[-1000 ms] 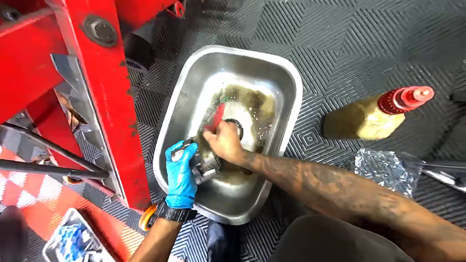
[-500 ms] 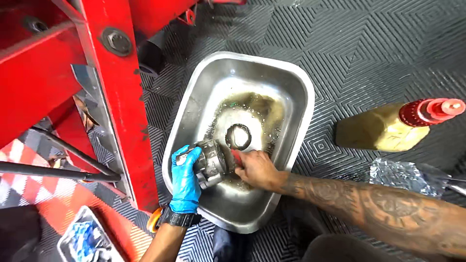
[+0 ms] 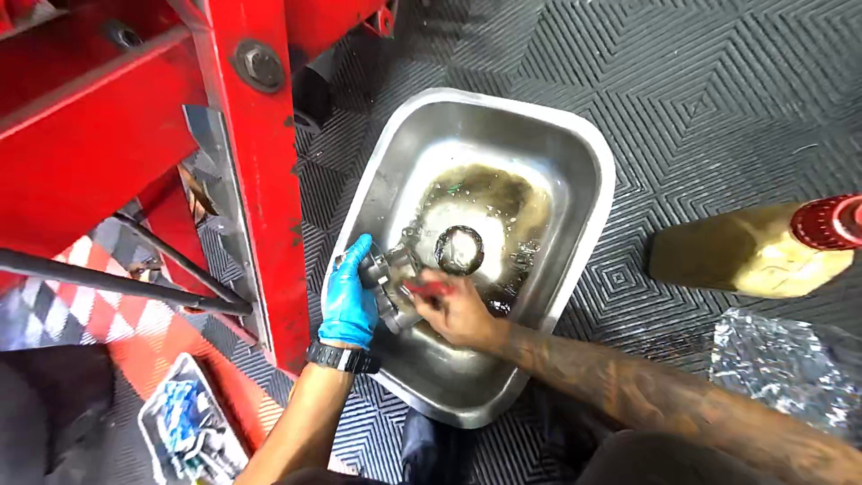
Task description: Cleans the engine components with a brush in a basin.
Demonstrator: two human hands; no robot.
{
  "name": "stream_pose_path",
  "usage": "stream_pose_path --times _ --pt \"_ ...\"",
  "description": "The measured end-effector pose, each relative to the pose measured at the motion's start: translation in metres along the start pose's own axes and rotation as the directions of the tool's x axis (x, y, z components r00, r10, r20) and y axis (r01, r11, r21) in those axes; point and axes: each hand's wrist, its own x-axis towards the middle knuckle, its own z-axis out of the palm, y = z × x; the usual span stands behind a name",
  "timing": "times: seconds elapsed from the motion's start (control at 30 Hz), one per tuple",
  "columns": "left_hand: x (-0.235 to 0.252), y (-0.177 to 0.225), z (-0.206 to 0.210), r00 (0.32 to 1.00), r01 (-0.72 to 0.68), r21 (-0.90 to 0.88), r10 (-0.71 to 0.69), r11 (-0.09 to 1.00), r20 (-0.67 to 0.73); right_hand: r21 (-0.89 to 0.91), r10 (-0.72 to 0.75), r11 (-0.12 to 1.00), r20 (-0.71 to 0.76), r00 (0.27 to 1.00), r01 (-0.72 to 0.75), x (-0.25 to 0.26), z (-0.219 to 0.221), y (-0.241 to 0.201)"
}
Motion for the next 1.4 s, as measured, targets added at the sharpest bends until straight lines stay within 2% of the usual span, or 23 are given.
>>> stream_pose_path --times 0.1,0.17,0.23,0.3,0.37,0.47,0.53,0.6,0.63,0.67,0.73,0.8,0.87,0.93,1.03,1.13,1.17,1.23,1.27,1.33,1.4 --pt "-0.005 -0.001 0.0 1.0 0.014 0.05 -0.013 0.999 -0.028 -0.209 0.016 0.978 0.085 0.996 0.003 -0.004 -0.022 -0.006" --pt "-0.003 0.001 0.0 1.0 0.024 0.07 -0.022 0.997 -0.022 -0.213 -0.059 0.974 0.085 0.995 0.076 0.01 -0.022 -0.014" --pt "-0.004 0.001 -0.003 0.999 0.035 0.038 -0.034 0.999 -0.03 -0.171 -0.162 0.969 0.101 0.982 0.178 0.014 -0.003 -0.014" --pt "0.001 0.004 -0.005 0.997 0.037 -0.023 -0.038 0.999 -0.062 -0.248 -0.09 0.958 0.218 0.972 0.144 0.011 -0.011 -0.011" --pt "-0.002 0.001 -0.007 0.996 0.035 -0.016 -0.036 0.999 -0.082 -0.299 0.001 0.951 0.246 0.969 0.075 0.005 -0.033 -0.02" --pt "-0.002 0.0 0.003 0.996 0.042 0.007 -0.042 0.999 -0.076 -0.153 -0.101 0.981 0.136 0.985 0.122 0.01 -0.028 -0.033" --pt "-0.006 0.0 -0.001 0.997 0.051 -0.009 -0.052 0.999 -0.061 -0.124 -0.129 0.981 0.178 0.976 0.152 0.002 -0.01 -0.029" --pt "-0.002 0.002 -0.002 0.997 0.05 -0.042 -0.052 0.998 -0.061 -0.255 -0.062 0.959 0.236 0.97 0.123 -0.001 -0.023 -0.021" --pt "-0.003 0.0 -0.004 0.997 0.045 -0.028 -0.047 0.999 -0.068 -0.288 -0.034 0.953 0.212 0.977 0.096 -0.002 -0.034 -0.024" --pt "-0.001 -0.001 -0.003 0.997 0.031 -0.018 -0.032 0.999 -0.072 -0.292 -0.043 0.952 0.174 0.984 0.093 0.003 -0.041 -0.028" --pt "0.001 -0.004 -0.001 0.999 0.01 0.0 -0.01 1.0 -0.053 -0.21 -0.089 0.971 0.141 0.986 0.117 0.012 -0.026 -0.029" --pt "-0.002 -0.005 -0.002 0.999 0.006 -0.015 -0.007 1.0 -0.046 -0.147 -0.097 0.98 0.214 0.972 0.131 0.007 -0.004 -0.018" --pt "-0.004 -0.005 -0.002 0.999 0.001 -0.016 -0.002 1.0 -0.045 -0.24 -0.02 0.967 0.266 0.964 0.086 -0.001 -0.018 -0.017" --pt "-0.006 -0.007 -0.003 0.999 -0.003 0.0 0.003 1.0 -0.049 -0.29 0.007 0.955 0.237 0.972 0.063 -0.002 -0.032 -0.029" --pt "-0.005 -0.01 -0.002 1.0 -0.017 -0.024 0.016 1.0 -0.026 -0.181 -0.001 0.983 0.167 0.986 0.032 0.006 -0.011 -0.027" --pt "-0.007 -0.011 -0.005 0.999 -0.039 -0.028 0.038 0.999 -0.028 -0.221 0.157 0.971 0.3 0.941 -0.092 0.012 -0.015 -0.024" --pt "-0.009 -0.013 -0.005 0.998 -0.049 0.001 0.049 0.999 -0.026 -0.243 0.175 0.964 0.287 0.942 -0.105 0.021 -0.022 -0.027" --pt "-0.009 -0.013 -0.002 0.998 -0.06 0.011 0.06 0.998 -0.024 -0.198 0.095 0.979 0.191 0.977 -0.057 0.034 -0.021 -0.029" --pt "-0.01 -0.013 -0.004 0.999 -0.051 0.005 0.051 0.999 -0.019 -0.158 0.055 0.987 0.193 0.98 -0.025 0.032 -0.016 -0.023" --pt "-0.008 -0.012 -0.007 0.999 -0.05 0.005 0.05 0.999 -0.012 -0.169 0.088 0.985 0.357 0.93 -0.029 0.021 -0.021 -0.01" --pt "-0.01 -0.011 -0.005 0.998 -0.052 0.022 0.053 0.998 -0.03 -0.311 0.162 0.95 0.508 0.846 0.005 0.019 -0.04 -0.013"
